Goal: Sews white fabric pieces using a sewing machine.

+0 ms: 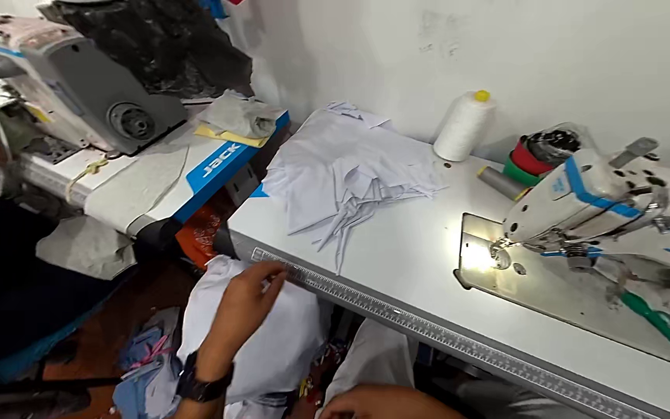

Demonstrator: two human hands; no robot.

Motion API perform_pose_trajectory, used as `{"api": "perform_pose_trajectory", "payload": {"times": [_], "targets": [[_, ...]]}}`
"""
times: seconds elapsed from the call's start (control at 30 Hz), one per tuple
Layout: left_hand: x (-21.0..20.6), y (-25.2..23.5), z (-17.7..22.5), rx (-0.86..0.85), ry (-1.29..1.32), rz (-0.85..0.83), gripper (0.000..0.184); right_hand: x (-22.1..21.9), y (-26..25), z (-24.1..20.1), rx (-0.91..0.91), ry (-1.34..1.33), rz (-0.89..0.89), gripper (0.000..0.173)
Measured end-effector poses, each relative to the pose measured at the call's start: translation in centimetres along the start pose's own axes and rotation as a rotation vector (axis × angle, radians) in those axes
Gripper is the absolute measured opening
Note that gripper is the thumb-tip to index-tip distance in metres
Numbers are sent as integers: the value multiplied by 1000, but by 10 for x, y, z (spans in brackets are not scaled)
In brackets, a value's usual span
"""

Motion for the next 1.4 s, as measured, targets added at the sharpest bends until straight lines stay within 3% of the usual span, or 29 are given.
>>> {"api": "perform_pose_trajectory", "payload": {"times": [0.1, 0.2, 0.23, 0.27, 0.37, 0.5, 0.6, 0.67, 0.7, 0.77, 0.83, 0.9, 1.0, 1.07, 1.13, 1.2, 1.3, 1.33, 1.4], "targets": [[-3, -94, 68, -149, -33, 31, 33, 106, 80, -74, 34, 224, 493, 28], [-13, -177, 83, 61, -54, 41, 69, 237, 135, -99, -119, 658, 1129, 35], [-19, -198, 83, 139, -88, 42, 74, 274, 139, -98, -137, 770, 1247, 45], [-23, -212, 82, 184, -110, 53, 66, 305, 136, -95, -124, 854, 1306, 54], [-19, -230, 91, 143, 65, 86, 31, 352, 119, -100, -37, 998, 1318, 60], [-3, -248, 91, -83, 678, -61, 29, 354, 98, -119, 95, 939, 1339, 57], [12, -238, 85, -117, 424, -19, 26, 382, 118, -97, 94, 354, 1480, 40], [8, -217, 83, -28, 207, 51, 26, 401, 128, -69, 141, -82, 1479, 51], [-4, -213, 77, 23, 115, 43, 34, 405, 131, -60, 156, -155, 1484, 56], [-27, -208, 72, 129, -59, 34, 51, 403, 133, -62, 177, 19, 1470, 67], [-37, -202, 75, 220, -198, 61, 44, 393, 126, -79, 176, 351, 1355, 75], [-29, -199, 74, 273, -173, 60, 28, 387, 117, -90, 118, 560, 1262, 68], [-4, -197, 53, 298, 209, 56, 35, 391, 115, -94, 142, 474, 1305, 39], [3, -197, 39, 311, 530, 58, 37, 390, 116, -98, 182, 369, 1301, 31], [6, -196, 39, 222, 427, 73, 31, 382, 115, -106, 181, 378, 1280, 33], [-6, -198, 59, 158, 60, 44, 35, 379, 116, -111, 141, 430, 1288, 43], [-24, -198, 80, 232, -269, 90, 32, 380, 110, -111, 76, 529, 1270, 45], [-20, -199, 78, 255, -238, 110, 31, 381, 110, -113, 74, 564, 1257, 44], [-1, -203, 68, 264, 116, 134, 38, 383, 119, -121, 91, 600, 1254, 37]]}}
Point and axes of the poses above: each hand's wrist, its own y-axis away from the middle knuckle, its own x-axis out of the back of the hand, z = x × y, the point moved 7 cm from there along -y, towards the middle knuckle, and after that the axes turned 11 degrees about -z, right-handed, at the moved point
